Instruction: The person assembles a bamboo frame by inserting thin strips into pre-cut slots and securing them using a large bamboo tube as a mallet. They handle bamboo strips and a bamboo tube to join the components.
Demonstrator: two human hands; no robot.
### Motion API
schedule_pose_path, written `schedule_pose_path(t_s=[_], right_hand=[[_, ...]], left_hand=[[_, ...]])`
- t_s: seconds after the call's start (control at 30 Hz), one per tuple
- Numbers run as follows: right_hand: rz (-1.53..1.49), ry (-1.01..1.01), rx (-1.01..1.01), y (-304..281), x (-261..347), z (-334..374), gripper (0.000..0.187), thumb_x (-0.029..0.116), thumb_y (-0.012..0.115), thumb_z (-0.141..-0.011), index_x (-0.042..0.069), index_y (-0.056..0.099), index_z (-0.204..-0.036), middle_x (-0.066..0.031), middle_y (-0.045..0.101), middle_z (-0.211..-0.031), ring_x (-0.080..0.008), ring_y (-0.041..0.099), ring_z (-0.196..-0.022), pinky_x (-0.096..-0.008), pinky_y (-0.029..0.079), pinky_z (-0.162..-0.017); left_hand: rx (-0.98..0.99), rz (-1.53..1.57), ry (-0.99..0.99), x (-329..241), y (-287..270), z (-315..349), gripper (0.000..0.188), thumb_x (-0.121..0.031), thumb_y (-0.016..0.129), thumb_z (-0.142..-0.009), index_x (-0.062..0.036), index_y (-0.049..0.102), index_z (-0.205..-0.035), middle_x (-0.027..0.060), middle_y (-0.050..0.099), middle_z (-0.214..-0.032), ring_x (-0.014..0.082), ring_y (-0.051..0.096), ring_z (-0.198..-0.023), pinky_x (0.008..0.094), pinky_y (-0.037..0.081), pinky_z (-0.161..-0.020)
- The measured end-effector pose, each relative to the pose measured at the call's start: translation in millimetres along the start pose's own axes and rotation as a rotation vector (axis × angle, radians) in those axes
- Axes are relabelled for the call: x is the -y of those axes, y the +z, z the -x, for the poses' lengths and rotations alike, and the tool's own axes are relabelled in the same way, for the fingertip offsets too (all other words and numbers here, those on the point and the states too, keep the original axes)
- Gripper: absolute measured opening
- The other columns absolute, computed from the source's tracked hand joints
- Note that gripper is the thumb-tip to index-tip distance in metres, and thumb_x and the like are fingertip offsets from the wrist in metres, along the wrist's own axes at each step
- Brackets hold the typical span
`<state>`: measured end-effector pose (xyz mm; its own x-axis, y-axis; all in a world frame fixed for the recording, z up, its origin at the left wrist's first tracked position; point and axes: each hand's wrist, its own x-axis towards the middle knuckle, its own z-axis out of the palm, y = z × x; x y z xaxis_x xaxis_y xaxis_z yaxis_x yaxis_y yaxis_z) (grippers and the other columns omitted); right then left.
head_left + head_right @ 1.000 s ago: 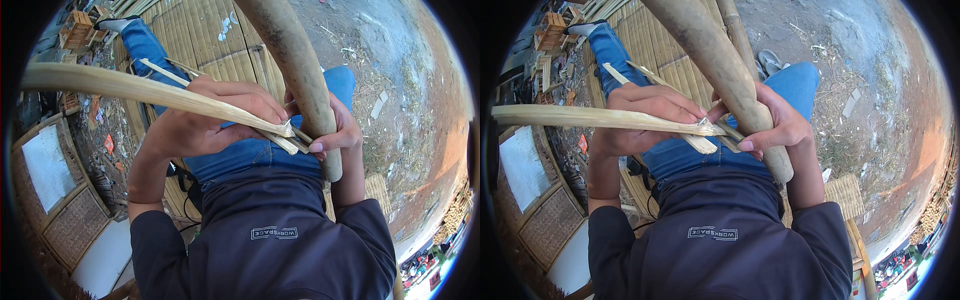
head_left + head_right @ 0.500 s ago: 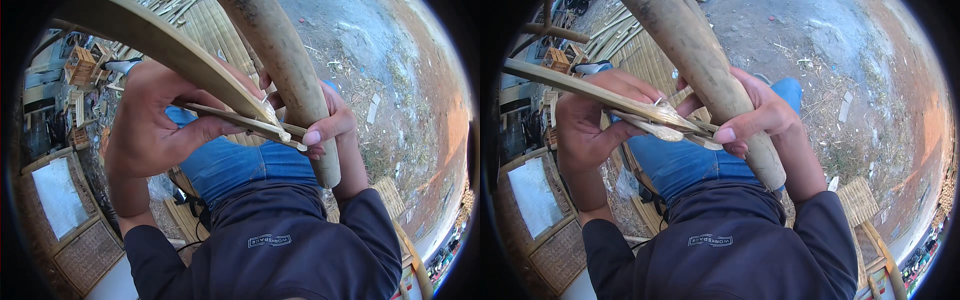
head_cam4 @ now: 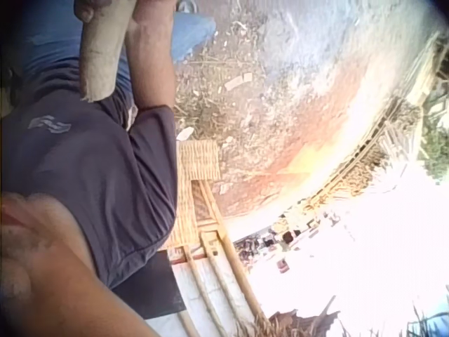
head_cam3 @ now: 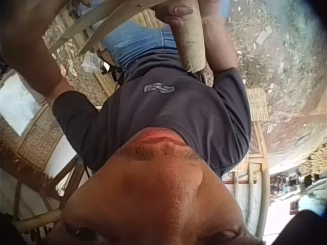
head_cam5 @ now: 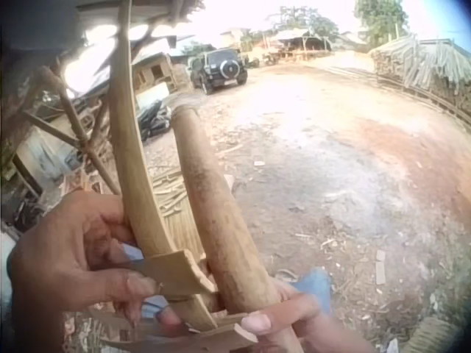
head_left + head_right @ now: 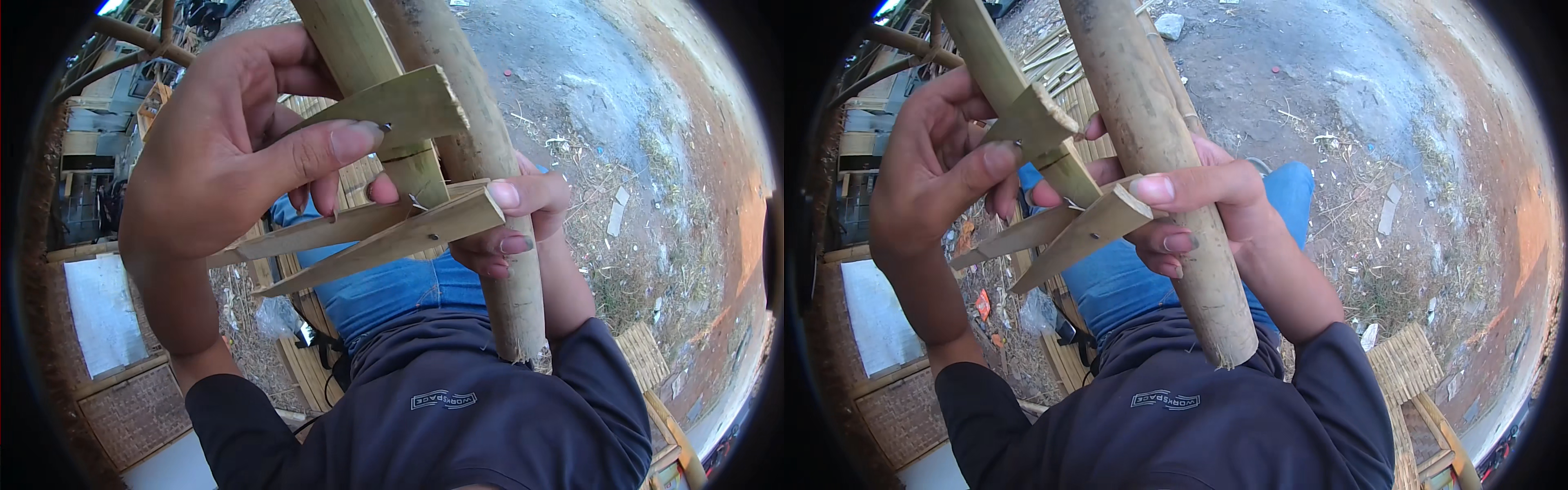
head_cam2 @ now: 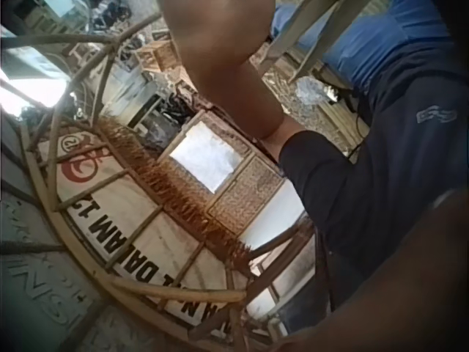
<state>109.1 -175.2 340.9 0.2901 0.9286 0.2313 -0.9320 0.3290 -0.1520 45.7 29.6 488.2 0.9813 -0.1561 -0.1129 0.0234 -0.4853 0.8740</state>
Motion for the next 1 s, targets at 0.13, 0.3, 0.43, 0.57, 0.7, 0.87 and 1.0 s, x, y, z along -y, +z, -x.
schedule_pose_path(t_s=[0.13, 0.3, 0.43, 0.57, 0.7, 0.87, 1.0], right_hand=[[-0.207, 0.089, -0.081, -34, -24, 7, 0.051, 0.009, 0.060, -0.092, 0.003, 0.042, -0.139, -0.0345, 0.052, -0.135, -0.0058, 0.054, -0.058, -0.0253, 0.054, -0.051], [-0.366, 0.187, -0.362, -77, -48, 30, 0.047, 0.009, 0.055, -0.096, 0.000, 0.041, -0.140, -0.0283, 0.053, -0.136, -0.0035, 0.053, -0.064, -0.0227, 0.055, -0.055], [-0.235, 0.279, -0.623, -95, -60, 55, 0.040, 0.008, 0.061, -0.094, 0.000, 0.046, -0.131, -0.0196, 0.060, -0.119, -0.0070, 0.056, -0.065, -0.0274, 0.057, -0.055], [0.139, 0.283, -0.791, -104, -58, 73, 0.047, 0.007, 0.065, -0.092, 0.002, 0.042, -0.133, -0.0164, 0.063, -0.115, -0.0095, 0.056, -0.064, -0.0293, 0.057, -0.054], [0.770, 0.393, -0.853, -105, -40, 83, 0.066, 0.005, 0.072, -0.088, 0.001, 0.035, -0.143, -0.0146, 0.069, -0.101, -0.0112, 0.061, -0.066, -0.0286, 0.055, -0.055], [1.853, 0.468, -0.750, -96, -12, 88, 0.074, 0.010, 0.077, -0.085, 0.008, 0.037, -0.148, -0.0195, 0.072, -0.093, -0.0324, 0.072, -0.080, -0.0417, 0.056, -0.069], [2.082, 0.501, -0.658, -87, -8, 84, 0.074, 0.013, 0.079, -0.081, 0.013, 0.043, -0.146, -0.0243, 0.071, -0.097, -0.0460, 0.068, -0.094, -0.0484, 0.053, -0.080]], left_hand=[[0.064, 0.281, -0.233, 58, 10, 10, 0.035, -0.015, 0.068, -0.097, 0.0070, 0.056, -0.121, 0.0120, 0.070, -0.092, 0.0086, 0.062, -0.062, 0.0218, 0.048, -0.052], [0.071, 0.538, -0.424, 160, 51, 24, 0.036, -0.020, 0.068, -0.098, 0.0048, 0.056, -0.120, 0.0087, 0.069, -0.089, 0.0086, 0.061, -0.064, 0.0234, 0.048, -0.054], [0.096, 0.719, -0.489, 208, 85, 46, 0.035, -0.020, 0.069, -0.097, 0.0031, 0.056, -0.122, 0.0068, 0.068, -0.088, 0.0091, 0.060, -0.064, 0.0238, 0.048, -0.054], [0.030, 0.748, -0.578, 241, 103, 73, 0.034, -0.017, 0.068, -0.098, 0.0031, 0.056, -0.122, 0.0051, 0.066, -0.089, 0.0093, 0.059, -0.062, 0.0240, 0.048, -0.054], [-0.094, 0.815, -0.697, 273, 104, 98, 0.034, -0.020, 0.071, -0.096, 0.0017, 0.058, -0.119, 0.0055, 0.067, -0.090, 0.0101, 0.060, -0.066, 0.0236, 0.048, -0.054], [-0.064, 0.791, -0.698, 292, 115, 80, 0.033, -0.022, 0.071, -0.096, 0.0006, 0.060, -0.117, 0.0045, 0.066, -0.090, 0.0096, 0.059, -0.067, 0.0253, 0.047, -0.053], [-0.067, 0.855, -0.684, 316, 119, 51, 0.028, -0.022, 0.072, -0.095, -0.0019, 0.059, -0.111, -0.0003, 0.059, -0.085, 0.0075, 0.055, -0.064, 0.0222, 0.042, -0.050]])
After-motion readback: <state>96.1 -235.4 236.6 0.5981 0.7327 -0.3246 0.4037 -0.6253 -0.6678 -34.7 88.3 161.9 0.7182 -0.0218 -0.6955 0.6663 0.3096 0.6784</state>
